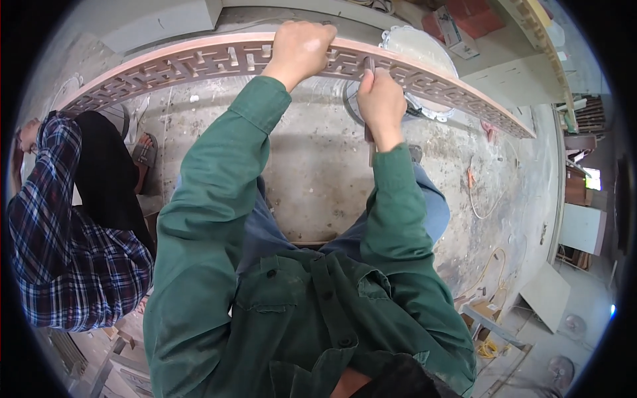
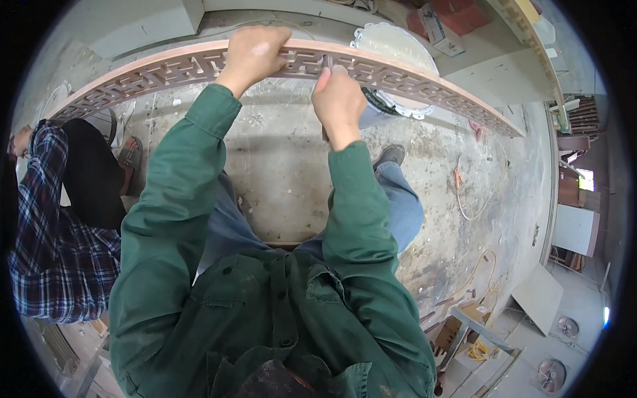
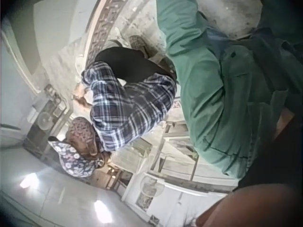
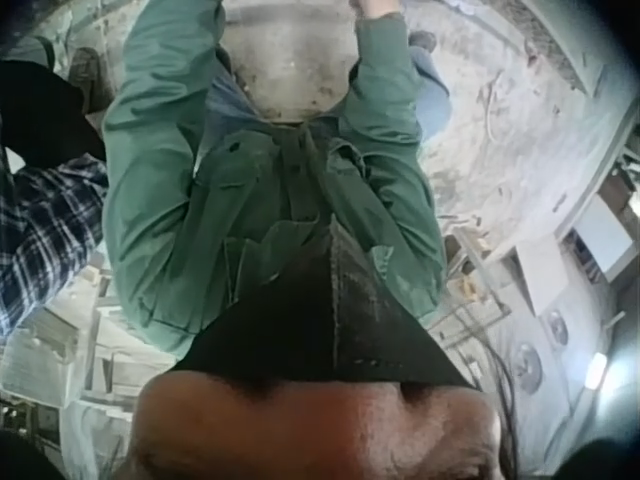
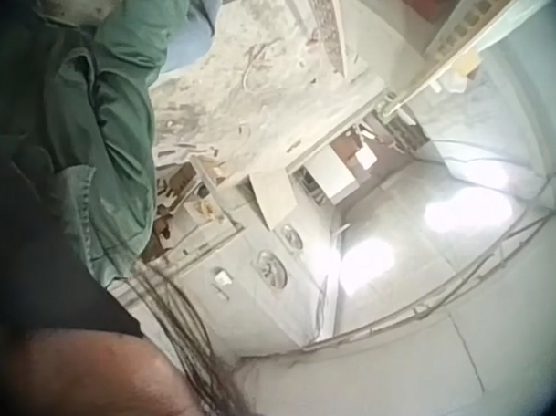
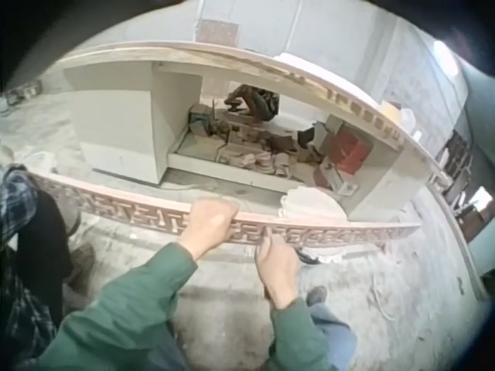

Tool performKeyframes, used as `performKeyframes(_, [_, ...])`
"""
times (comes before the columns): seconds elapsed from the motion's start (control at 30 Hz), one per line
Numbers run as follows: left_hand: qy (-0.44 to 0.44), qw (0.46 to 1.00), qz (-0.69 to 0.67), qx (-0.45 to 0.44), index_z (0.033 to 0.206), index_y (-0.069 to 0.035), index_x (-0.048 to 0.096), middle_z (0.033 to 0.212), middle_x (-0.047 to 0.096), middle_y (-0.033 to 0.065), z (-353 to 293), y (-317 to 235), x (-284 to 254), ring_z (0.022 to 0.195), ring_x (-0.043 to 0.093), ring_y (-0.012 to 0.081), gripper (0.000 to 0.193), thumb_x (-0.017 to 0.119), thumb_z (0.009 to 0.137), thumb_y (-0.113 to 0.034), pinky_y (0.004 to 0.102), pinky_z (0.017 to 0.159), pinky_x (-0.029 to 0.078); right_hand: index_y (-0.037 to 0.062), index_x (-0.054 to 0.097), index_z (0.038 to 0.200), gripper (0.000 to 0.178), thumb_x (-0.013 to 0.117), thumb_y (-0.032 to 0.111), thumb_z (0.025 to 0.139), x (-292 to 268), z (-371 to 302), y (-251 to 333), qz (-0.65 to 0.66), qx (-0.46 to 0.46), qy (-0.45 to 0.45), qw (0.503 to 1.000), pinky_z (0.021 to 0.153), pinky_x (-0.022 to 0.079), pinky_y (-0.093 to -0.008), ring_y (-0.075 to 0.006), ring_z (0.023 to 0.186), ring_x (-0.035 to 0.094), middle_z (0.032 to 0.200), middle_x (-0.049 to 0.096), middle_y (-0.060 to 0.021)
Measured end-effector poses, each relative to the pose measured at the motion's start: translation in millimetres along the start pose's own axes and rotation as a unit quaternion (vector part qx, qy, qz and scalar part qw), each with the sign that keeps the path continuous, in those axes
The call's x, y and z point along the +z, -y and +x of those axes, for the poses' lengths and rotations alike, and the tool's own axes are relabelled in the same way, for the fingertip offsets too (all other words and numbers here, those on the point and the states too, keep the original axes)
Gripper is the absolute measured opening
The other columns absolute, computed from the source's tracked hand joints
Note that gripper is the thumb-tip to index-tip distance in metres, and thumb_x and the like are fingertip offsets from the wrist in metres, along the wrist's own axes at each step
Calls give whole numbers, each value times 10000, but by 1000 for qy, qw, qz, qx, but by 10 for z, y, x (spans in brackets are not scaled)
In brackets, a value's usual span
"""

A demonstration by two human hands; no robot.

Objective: Sanding the edges and surface of a decorative wooden lattice strip.

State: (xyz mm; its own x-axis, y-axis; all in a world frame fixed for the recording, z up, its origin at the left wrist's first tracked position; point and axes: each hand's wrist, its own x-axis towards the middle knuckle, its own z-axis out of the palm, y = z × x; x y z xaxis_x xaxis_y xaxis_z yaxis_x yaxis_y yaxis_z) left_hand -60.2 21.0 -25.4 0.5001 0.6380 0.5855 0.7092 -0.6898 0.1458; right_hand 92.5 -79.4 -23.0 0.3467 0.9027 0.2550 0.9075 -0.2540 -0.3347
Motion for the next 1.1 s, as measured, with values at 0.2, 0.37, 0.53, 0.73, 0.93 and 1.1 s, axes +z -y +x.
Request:
performKeyframes(0.2, [-21, 1000, -19, 2, 751, -86, 570, 705, 629, 81, 10, -18, -18, 738, 643, 311, 257, 763, 607, -176, 445, 635, 490, 34, 612, 893, 299, 473, 294, 943, 367, 50, -35, 20, 34, 1, 999, 732, 494, -536, -444, 799, 651, 812, 669, -246])
performKeyframes(0.37, [-27, 1000, -10, 6, 713, -106, 609, 678, 648, 83, -6, -15, -4, 710, 664, 286, 107, 685, 638, -106, 416, 627, 487, 34, 607, 836, 322, 465, 301, 946, 176, 42, -15, 21, 16, 10, 1000, 712, 494, -539, -447, 770, 647, 786, 668, -236])
performKeyframes(0.53, [-19, 1000, -22, -1, 753, -84, 568, 695, 630, 96, -3, -66, -45, 725, 641, 314, 252, 755, 608, -170, 434, 629, 489, 40, 586, 813, 323, 463, 306, 948, 320, -18, -63, 0, 16, -45, 999, 657, 492, -551, -449, 700, 639, 742, 662, -220])
performKeyframes(0.73, [-29, 1000, 1, 1, 713, -103, 613, 678, 648, 89, -6, -89, -36, 696, 660, 286, 88, 676, 652, -111, 416, 618, 486, 17, 585, 834, 320, 475, 297, 942, 374, 48, -251, 106, -13, 46, 993, 697, 490, -531, -459, 755, 630, 786, 653, -250])
performKeyframes(0.93, [-38, 999, -23, 7, 744, -83, 569, 677, 625, 100, 3, -56, -10, 709, 638, 313, 248, 755, 605, -170, 432, 623, 490, 10, 567, 822, 248, 487, 211, 942, 298, -9, -107, 120, -29, -69, 990, 674, 478, -544, -476, 728, 613, 722, 629, -253])
performKeyframes(1.1, [-37, 999, -11, 12, 714, -96, 609, 679, 645, 89, -9, -66, 3, 700, 657, 285, 99, 667, 634, -99, 417, 616, 486, 25, 624, 857, 286, 465, 240, 959, 482, 26, -190, 162, 32, 26, 986, 624, 497, -452, -412, 718, 645, 759, 645, -235])
